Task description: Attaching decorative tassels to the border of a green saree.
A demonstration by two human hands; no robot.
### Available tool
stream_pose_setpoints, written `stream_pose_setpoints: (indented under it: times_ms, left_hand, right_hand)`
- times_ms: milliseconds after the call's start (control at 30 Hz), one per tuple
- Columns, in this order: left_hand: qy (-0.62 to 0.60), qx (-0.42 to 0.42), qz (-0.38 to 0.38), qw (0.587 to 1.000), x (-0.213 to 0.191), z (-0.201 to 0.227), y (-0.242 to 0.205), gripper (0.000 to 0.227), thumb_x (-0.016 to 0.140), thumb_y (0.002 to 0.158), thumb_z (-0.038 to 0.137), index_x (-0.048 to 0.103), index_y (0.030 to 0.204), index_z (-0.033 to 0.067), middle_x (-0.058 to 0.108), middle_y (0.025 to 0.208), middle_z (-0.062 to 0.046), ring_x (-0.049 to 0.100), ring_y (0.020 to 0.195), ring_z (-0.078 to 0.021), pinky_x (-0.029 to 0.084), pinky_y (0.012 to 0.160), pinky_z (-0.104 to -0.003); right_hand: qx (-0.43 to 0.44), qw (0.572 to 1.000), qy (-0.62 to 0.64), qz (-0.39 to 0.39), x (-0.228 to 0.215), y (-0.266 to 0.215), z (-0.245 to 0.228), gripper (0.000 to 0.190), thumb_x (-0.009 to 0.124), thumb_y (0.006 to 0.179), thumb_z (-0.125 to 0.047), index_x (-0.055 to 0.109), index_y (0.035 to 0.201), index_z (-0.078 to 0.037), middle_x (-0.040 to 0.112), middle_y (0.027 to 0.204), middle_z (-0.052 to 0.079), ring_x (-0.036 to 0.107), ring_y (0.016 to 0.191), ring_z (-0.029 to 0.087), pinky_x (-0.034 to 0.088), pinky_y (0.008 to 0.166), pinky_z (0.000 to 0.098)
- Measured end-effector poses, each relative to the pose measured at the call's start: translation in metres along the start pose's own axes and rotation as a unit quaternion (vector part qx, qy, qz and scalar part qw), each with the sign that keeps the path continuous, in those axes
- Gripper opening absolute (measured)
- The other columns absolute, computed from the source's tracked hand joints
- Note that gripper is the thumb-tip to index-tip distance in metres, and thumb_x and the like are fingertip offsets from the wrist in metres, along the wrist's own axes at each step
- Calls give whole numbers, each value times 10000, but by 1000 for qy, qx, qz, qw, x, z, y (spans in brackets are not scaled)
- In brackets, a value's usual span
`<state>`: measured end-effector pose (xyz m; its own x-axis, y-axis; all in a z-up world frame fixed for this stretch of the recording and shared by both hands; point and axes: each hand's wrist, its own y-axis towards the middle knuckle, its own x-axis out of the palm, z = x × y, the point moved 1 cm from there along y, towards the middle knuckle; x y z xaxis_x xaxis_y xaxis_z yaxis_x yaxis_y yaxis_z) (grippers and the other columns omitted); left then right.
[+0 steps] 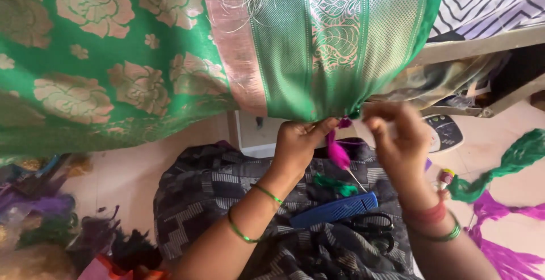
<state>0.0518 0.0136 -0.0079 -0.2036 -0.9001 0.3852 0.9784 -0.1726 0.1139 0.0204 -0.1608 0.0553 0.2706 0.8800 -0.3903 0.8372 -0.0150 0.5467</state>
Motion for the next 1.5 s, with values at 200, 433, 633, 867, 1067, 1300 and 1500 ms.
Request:
stream_pose_setpoints:
  times_ms: [200, 433, 633, 867, 1067, 1300, 1500]
  left_hand:
    - [10, 6, 43, 999, 1, -3, 5, 250, 761, 914, 182, 758, 1081, -4, 777, 997, -18, 680, 893, -75, 539, 836, -243]
    - [82, -16, 67, 994, 2, 1, 5, 191, 777, 903, 178, 792, 938, -10, 752, 786, 13, 613, 704, -40, 493, 654, -231]
    - [-7, -67, 48, 997, -3, -10, 8, 226, 762, 942, 170, 758, 966, -55, 711, 769, -46, 617, 656, -101, 520, 628, -283]
    - [-2, 0, 45, 999, 4, -10, 10, 222, 751, 926, 159, 769, 1057, -19, 779, 942, -27, 657, 820, -62, 528, 780, -240]
    - [143, -23, 64, 987, 2, 2, 7, 255, 757, 956, 219, 812, 972, -29, 742, 799, -73, 597, 702, -91, 489, 665, -263]
    - [75, -11, 50, 996, 0, -2, 11, 262, 760, 928, 217, 796, 1001, -32, 773, 860, -10, 630, 747, -44, 508, 680, -224]
    - [15, -77, 54, 995, 4, 12, -1, 211, 756, 947, 175, 772, 948, -35, 655, 679, -44, 519, 543, -106, 381, 464, -242]
  right_hand:
    - [-251, 961, -108, 39, 15, 79, -92, 92, 785, 1017, 28, 716, 1072, 3, 663, 1054, 95, 680, 943, 212, 532, 792, 291]
    - [-373, 913, -140, 82, 67, 135, -133, 146, 841, 897, -56, 707, 953, -39, 615, 995, 101, 547, 1009, 326, 465, 847, 442]
    - [-253, 964, -79, 25, 36, 87, -115, 106, 706, 1034, 66, 632, 1005, -5, 625, 985, 88, 612, 884, 243, 487, 759, 318]
    - [-238, 967, -88, -3, 26, 98, -112, 71, 719, 1048, 27, 660, 1027, -5, 645, 987, 80, 671, 885, 203, 524, 782, 286]
    - [-326, 944, -44, -5, 61, 137, -138, 189, 806, 937, -19, 680, 1077, 5, 590, 1063, 143, 600, 940, 289, 514, 736, 338]
    - [-302, 946, -103, 49, 50, 110, -112, 122, 768, 1003, 27, 659, 998, -27, 602, 990, 95, 612, 950, 296, 500, 819, 363]
    - [-171, 979, -114, -13, 8, 28, -84, 138, 667, 941, 96, 663, 1000, -29, 682, 912, 96, 704, 840, 250, 529, 725, 325]
